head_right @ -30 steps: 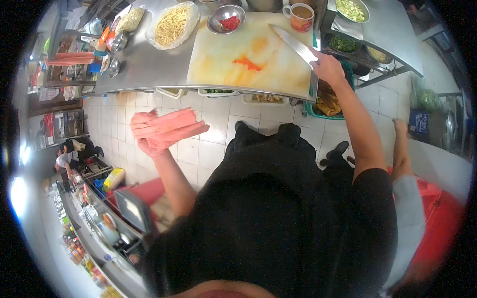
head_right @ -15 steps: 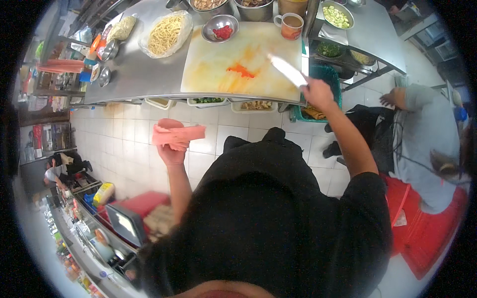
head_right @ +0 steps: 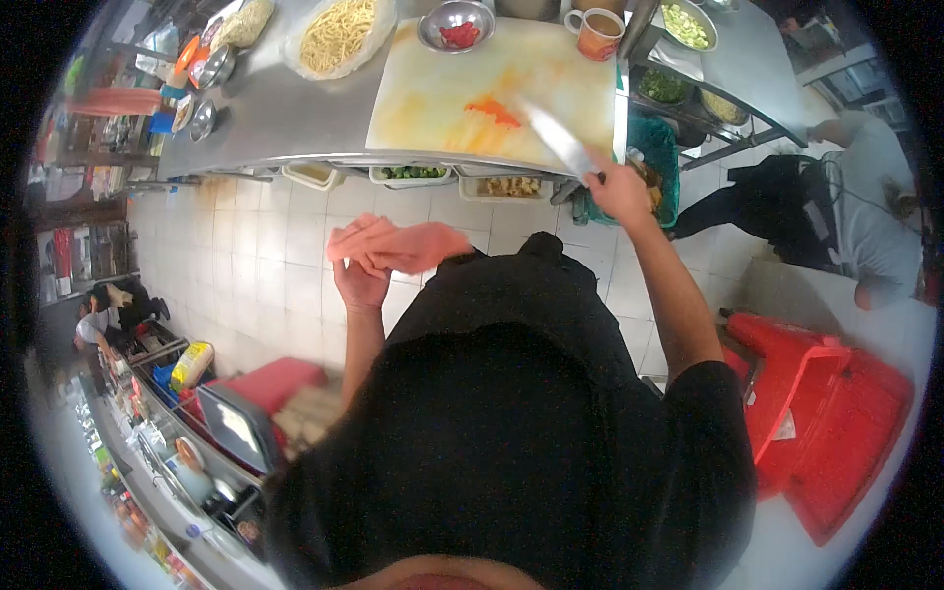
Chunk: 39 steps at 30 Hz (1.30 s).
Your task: The person slices green peppers, transfers them to a bowl, selects a dish of cooked meat, and finally chops red chili peppers on a cutting board using a knife.
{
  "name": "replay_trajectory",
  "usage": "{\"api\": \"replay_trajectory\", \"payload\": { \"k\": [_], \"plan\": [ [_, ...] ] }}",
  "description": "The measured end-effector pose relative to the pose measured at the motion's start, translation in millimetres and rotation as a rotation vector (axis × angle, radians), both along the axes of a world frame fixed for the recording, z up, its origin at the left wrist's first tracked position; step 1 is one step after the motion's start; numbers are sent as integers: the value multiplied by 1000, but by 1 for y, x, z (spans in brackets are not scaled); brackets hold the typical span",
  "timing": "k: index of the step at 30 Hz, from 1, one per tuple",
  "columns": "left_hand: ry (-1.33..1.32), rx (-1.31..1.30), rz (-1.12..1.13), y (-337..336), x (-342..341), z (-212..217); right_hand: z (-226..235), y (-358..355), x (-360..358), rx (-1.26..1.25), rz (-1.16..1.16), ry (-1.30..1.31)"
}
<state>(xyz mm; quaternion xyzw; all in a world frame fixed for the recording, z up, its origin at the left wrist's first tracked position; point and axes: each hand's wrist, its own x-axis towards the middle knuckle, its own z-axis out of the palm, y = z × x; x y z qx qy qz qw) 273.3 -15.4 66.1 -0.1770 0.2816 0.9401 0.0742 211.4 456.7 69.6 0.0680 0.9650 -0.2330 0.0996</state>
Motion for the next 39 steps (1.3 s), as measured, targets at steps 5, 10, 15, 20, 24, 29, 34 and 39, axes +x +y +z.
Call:
{"api": "replay_trajectory", "payload": {
  "k": [5,10,15,20,24,29,34,39],
  "plan": [
    [150,49,-128,-18,-5,-31,-12,-20,6,100,-52,32],
    [160,18,-27,-11,-8,27,-33,-36,10,-18,-109,66],
    [-16,56,86,-8,-14,-2,-22,-29,3,66,-198,12],
    [155,107,-37,-2,-20,-7,-12,-67,5,-48,-92,114],
    [89,23,-133,-15,-24,-49,-19,-41,-19,-20,-156,90],
    [133,-28,-231,8,-38,-63,-34,-57,-14,-69,-11,148],
    [-56,-27,-196,25,-52,-102,-27,-60,-19,-70,-52,64],
    [-64,-84,-187,44,-74,-153,-48,-60,-23,-132,49,427]
  ]
}}
